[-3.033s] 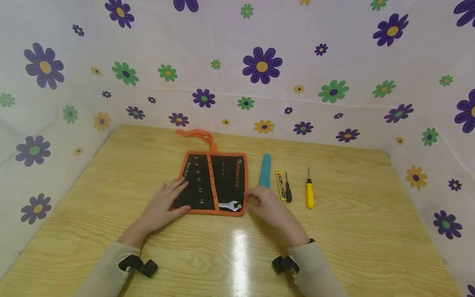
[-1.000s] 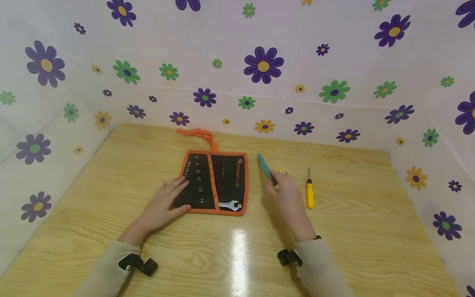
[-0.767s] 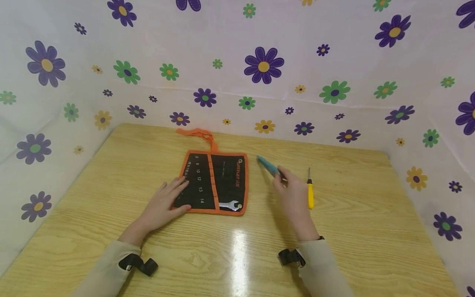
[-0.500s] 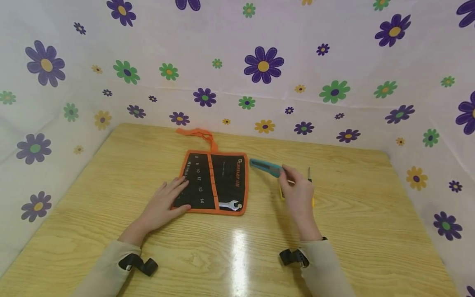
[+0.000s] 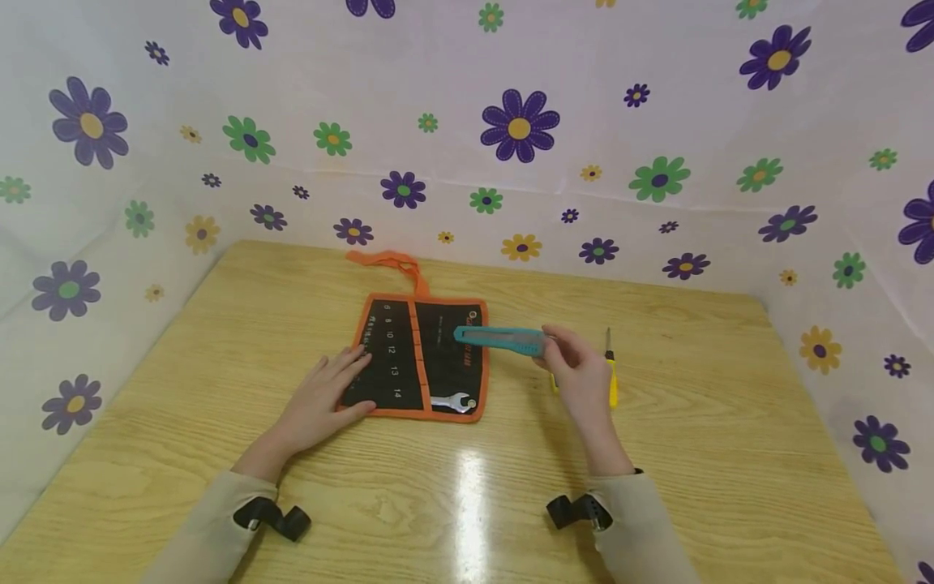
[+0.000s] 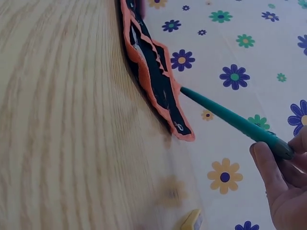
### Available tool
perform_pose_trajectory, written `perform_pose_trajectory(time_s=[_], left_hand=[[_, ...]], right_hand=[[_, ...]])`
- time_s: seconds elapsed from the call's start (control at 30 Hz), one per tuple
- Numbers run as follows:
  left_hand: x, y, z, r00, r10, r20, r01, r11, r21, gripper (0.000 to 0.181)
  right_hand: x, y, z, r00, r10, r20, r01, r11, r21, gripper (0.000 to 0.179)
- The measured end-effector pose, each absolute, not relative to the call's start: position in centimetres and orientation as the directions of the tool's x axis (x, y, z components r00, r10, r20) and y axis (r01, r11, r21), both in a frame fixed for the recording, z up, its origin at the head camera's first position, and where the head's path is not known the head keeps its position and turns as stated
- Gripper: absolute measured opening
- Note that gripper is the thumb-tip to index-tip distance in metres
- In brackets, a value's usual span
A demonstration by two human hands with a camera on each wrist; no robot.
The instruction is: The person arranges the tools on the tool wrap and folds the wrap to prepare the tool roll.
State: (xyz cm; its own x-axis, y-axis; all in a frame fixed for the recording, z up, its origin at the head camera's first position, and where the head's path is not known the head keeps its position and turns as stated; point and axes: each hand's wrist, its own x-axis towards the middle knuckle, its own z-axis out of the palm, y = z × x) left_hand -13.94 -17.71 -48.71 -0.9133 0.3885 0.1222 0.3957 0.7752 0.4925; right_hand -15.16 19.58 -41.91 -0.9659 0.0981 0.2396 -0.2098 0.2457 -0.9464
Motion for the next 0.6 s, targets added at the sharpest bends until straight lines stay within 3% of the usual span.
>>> perform_pose_trajectory(time_s=[0.27,0.6], left_hand=[[-13.94,-17.65,-48.75,-0.909,0.391,0.145,0.409,0.769,0.490,0.077],[-13.80,-17.65,-48.45,-0.910,0.391,0.137,0.405,0.775,0.484,0.078]], right_hand=[[-15.08,19.23,-42.34,-0.983,-0.016,0.180,-0.180,0.178,-0.967,0.031],[-15.15,18.85,-42.81,-0.984,-0.093,0.154,-0.169,0.187,-0.968,0.029]])
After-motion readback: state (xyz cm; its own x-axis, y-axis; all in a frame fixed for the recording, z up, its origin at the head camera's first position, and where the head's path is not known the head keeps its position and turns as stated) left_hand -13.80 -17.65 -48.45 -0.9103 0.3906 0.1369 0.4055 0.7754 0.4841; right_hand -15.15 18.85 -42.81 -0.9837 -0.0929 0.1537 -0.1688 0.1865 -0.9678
